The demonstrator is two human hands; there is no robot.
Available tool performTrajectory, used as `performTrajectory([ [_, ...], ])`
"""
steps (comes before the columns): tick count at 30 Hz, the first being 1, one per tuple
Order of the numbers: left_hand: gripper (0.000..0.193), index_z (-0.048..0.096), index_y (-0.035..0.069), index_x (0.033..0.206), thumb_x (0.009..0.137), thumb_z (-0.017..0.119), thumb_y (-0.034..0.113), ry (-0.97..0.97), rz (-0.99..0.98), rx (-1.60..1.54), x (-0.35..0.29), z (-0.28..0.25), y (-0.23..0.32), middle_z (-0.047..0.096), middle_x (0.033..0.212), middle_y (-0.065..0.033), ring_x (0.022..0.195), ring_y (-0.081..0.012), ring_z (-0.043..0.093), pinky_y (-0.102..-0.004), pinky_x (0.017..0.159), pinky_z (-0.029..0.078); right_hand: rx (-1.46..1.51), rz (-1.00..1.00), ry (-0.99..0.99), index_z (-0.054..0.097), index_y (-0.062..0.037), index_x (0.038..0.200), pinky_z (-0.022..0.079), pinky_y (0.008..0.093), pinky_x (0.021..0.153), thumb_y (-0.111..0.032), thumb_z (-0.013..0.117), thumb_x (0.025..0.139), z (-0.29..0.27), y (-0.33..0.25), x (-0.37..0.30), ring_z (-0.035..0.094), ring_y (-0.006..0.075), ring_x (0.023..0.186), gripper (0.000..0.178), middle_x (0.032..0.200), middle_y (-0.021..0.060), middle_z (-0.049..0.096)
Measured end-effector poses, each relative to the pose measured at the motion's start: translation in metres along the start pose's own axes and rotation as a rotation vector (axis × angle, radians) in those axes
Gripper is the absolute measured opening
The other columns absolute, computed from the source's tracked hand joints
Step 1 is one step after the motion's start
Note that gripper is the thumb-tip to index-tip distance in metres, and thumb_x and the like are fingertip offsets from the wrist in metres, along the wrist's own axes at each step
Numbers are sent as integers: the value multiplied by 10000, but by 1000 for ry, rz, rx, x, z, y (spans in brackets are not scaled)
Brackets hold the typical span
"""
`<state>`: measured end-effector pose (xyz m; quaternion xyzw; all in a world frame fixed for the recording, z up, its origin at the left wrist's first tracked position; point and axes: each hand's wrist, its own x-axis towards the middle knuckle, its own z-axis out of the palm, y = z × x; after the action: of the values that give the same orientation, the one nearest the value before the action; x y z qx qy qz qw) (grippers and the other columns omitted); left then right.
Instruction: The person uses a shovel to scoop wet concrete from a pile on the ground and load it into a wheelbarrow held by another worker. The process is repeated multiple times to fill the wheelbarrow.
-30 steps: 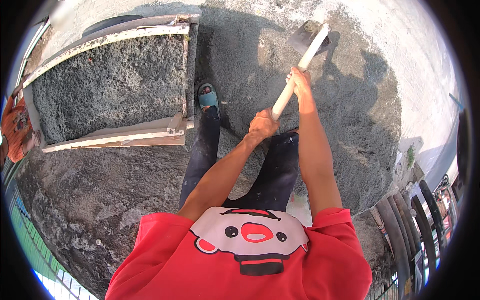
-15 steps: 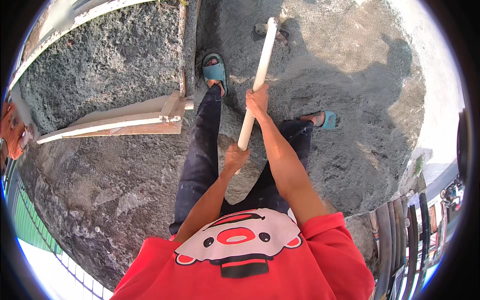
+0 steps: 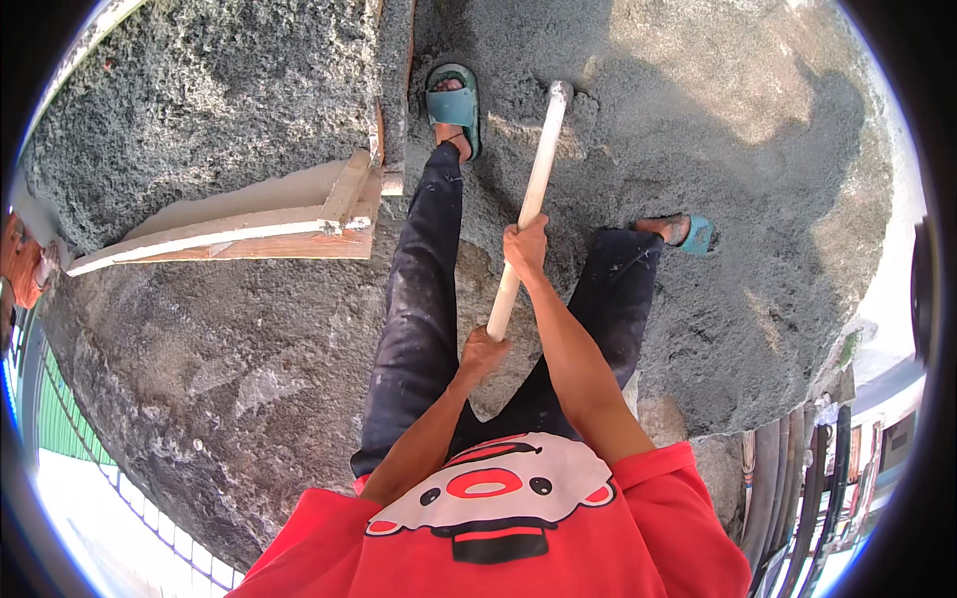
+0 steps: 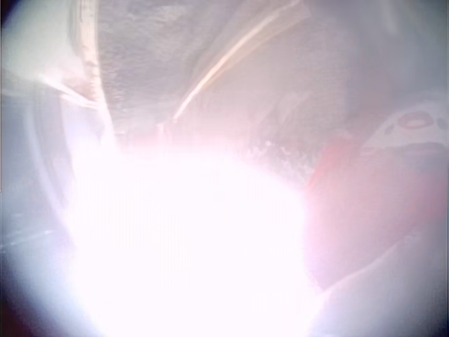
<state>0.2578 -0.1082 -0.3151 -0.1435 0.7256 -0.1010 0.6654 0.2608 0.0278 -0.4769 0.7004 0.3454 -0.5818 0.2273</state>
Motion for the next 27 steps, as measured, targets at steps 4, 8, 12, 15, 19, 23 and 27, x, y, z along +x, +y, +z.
performTrajectory([
  [4, 306, 593, -42, 915, 745, 619, 210, 35, 6, 79, -33, -14, 16, 616, 634, -129, 529, -226, 617, -362, 527, 507, 127, 184, -5, 347, -81, 1031, 484, 341, 413, -171, 650, 832, 14, 30, -7, 538, 211, 456, 374, 720, 88, 578],
  [8, 445, 573, -76, 1001, 722, 615, 268, -73, -73, 166, -59, -20, 45, 654, 769, -198, 677, -291, 672, -395, 649, 540, 221, 278, -143, 415, -70, 1005, 464, 370, 412, -177, 633, 841, 17, 61, 5, 495, 175, 462, 293, 664, 70, 511],
  [12, 456, 555, -89, 1016, 733, 608, 264, -167, -4, 105, -106, -17, 83, 648, 773, -208, 683, -303, 672, -393, 674, 537, 367, 254, -277, 412, -30, 991, 457, 339, 391, -129, 618, 856, -8, 72, 8, 521, 173, 466, 265, 647, 65, 506],
  [15, 464, 546, -95, 1026, 741, 603, 266, -177, 120, 96, -128, -7, 87, 646, 794, -220, 719, -317, 672, -397, 706, 532, 606, 321, -388, 512, -29, 814, 452, 349, 413, -74, 595, 858, -47, 60, -2, 522, 177, 479, 104, 624, 56, 485],
  [19, 470, 548, -93, 1035, 747, 601, 274, -125, 287, 251, -167, -1, 90, 649, 863, -254, 840, -346, 667, -418, 780, 514, 680, 299, -391, 549, -27, 808, 467, 348, 447, -89, 615, 839, -101, 44, -38, 525, 195, 498, 96, 622, 61, 505],
  [23, 463, 544, -99, 1042, 756, 592, 261, -100, 468, 485, -233, -51, 120, 643, 906, -285, 881, -367, 660, -442, 808, 504, 980, 284, -447, 525, -53, 883, 499, 347, 535, -116, 632, 834, -145, 12, -79, 552, 211, 572, 133, 670, 75, 529],
  [27, 430, 538, -108, 1020, 778, 575, 246, -85, 623, 518, -316, -112, 135, 638, 900, -292, 884, -386, 652, -460, 809, 496, 1243, 77, -404, 481, -64, 904, 506, 355, 615, -147, 649, 839, -190, -35, -98, 567, 227, 673, 198, 742, 90, 546],
])
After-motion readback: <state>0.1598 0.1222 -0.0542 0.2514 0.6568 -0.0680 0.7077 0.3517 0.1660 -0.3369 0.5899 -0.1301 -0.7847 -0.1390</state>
